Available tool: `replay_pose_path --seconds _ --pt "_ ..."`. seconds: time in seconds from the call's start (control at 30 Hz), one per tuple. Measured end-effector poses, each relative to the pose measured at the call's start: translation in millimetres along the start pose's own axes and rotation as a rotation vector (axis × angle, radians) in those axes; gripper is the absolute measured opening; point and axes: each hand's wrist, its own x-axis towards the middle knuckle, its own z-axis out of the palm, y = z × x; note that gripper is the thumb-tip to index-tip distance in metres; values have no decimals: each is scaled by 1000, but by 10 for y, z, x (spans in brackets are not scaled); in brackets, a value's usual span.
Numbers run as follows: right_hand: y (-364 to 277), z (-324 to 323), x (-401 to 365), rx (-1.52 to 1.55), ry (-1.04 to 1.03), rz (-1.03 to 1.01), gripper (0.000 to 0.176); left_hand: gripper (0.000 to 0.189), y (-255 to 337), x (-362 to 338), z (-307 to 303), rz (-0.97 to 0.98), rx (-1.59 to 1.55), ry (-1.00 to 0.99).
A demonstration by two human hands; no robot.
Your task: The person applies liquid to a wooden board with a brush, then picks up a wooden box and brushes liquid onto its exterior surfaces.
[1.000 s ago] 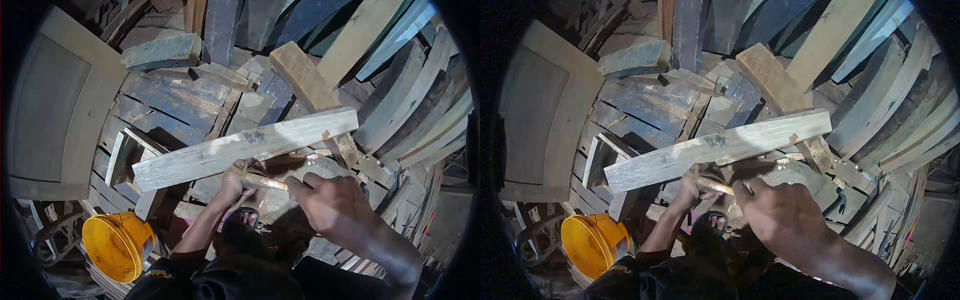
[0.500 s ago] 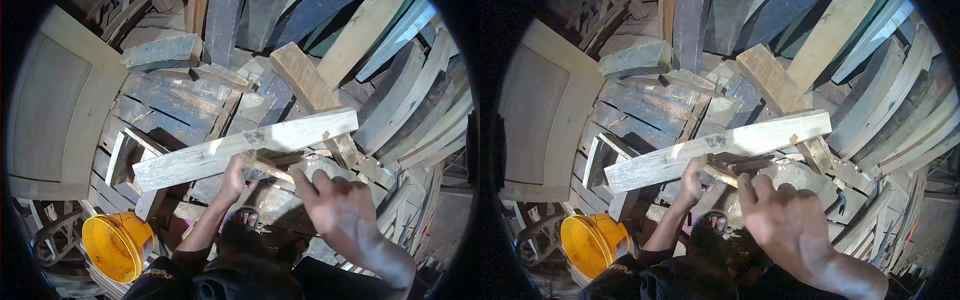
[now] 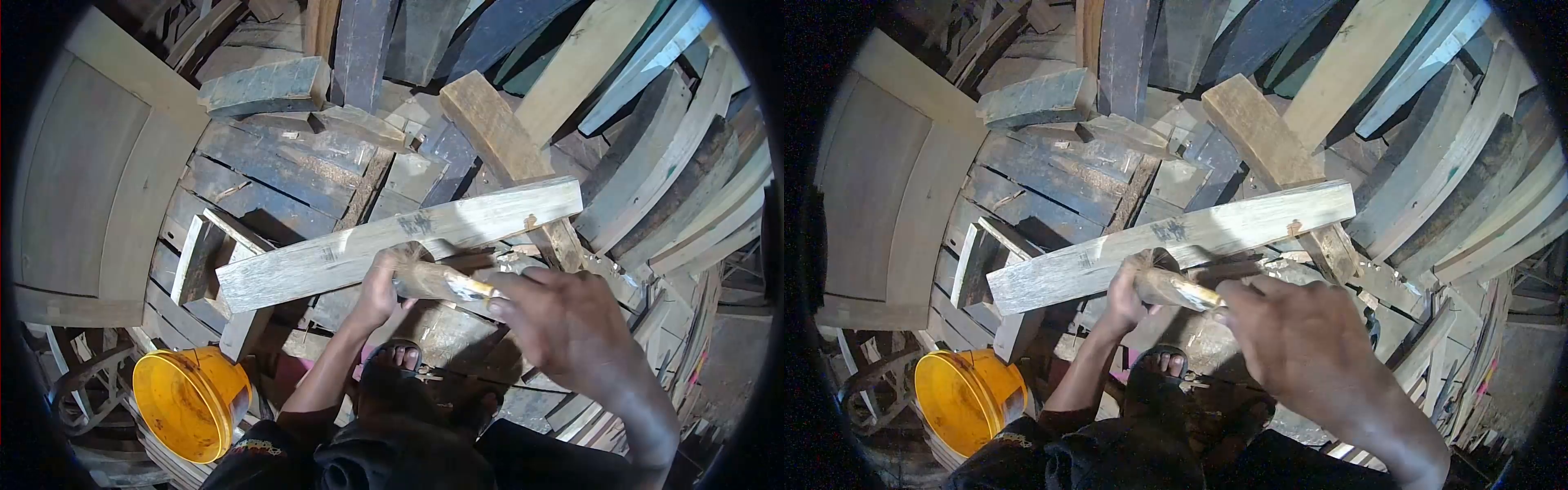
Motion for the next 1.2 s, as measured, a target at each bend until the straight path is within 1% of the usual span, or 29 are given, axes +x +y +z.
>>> replay_pose_path --seconds 0.03,0.1,0.13,0.17,0.23,0.27,0.3,0.33,0.37,0.4,0.43,0.47,0.5,0.53,0.57,0.6,0.63,0.67,0.7,0.8,0.83,0.87,0.93,0.97,1.07,1.1,1.13,1.17,1.2 --pt "100 71 -22 -61 85 -67 27 38 -61 22 -37 247 296 6" --pt "105 -67 -112 -69 135 -29 24 46 -146 19 -91 115 196 6" --pt "107 -126 -151 -73 160 -9 23 50 21 62 -59 50 146 11" --pt "131 -141 -168 -12 264 -25 19 48 218 77 -52 -106 -84 11" --pt "191 -208 -218 56 284 47 19 55 472 118 -13 -281 -272 32" --pt "200 -255 -230 90 295 82 19 54 471 109 -33 -260 -283 13" --pt "182 -325 -214 43 280 94 18 54 468 90 -70 -238 -293 -3" --pt "260 -260 -204 -36 389 9 18 54 458 67 -120 -215 -304 -17" --pt "403 -145 -189 -116 496 -75 18 54 375 49 -218 -185 -335 -76" --pt "482 -84 -186 -198 601 -158 18 50 441 14 -225 -166 -301 -56" --pt "478 -127 -157 -144 498 -63 20 47 563 -38 -210 -149 -268 -36" --pt "514 -126 -118 -92 459 -11 21 43 629 -91 -217 -132 -233 -16" --pt "575 -102 -71 -39 421 41 22 51 569 -147 -282 -107 -233 1" --pt "614 -105 -26 13 383 92 23 55 519 -196 -367 -71 -217 -30" --pt "589 -171 14 20 299 187 27 59 477 -242 -458 -34 -200 -61" --pt "707 -76 37 44 405 107 27 65 461 -265 -509 3 -184 -93" --pt "924 101 83 68 509 25 28 74 585 -292 -496 -77 -284 -102" --pt "1041 197 110 92 612 -59 29 75 684 -304 -466 -75 -252 -90" --pt "925 163 158 530 550 51 32 75 772 -312 -424 -72 -219 -76" --pt "871 356 337 723 687 -16 33 73 949 -336 -356 -66 -130 -57" --pt "768 330 343 727 676 8 30 71 962 -341 -368 -56 -74 -62" --pt "734 375 375 816 701 9 28 70 973 -349 -375 -47 -19 -67" --pt "737 574 503 994 748 7 25 67 1000 -363 -372 2 68 -3" --pt "762 778 594 1085 826 47 22 66 1011 -368 -378 25 113 30" --pt "568 1060 835 1227 848 121 28 65 915 -362 -490 99 288 89" --pt "567 1116 859 1261 766 85 27 65 885 -357 -497 137 344 127" --pt "566 1171 881 1293 683 50 26 65 891 -348 -523 179 460 120" --pt "555 1244 929 1299 680 10 27 65 905 -321 -571 222 577 112" --pt "572 1257 935 1249 680 32 27 65 913 -306 -593 264 693 101"
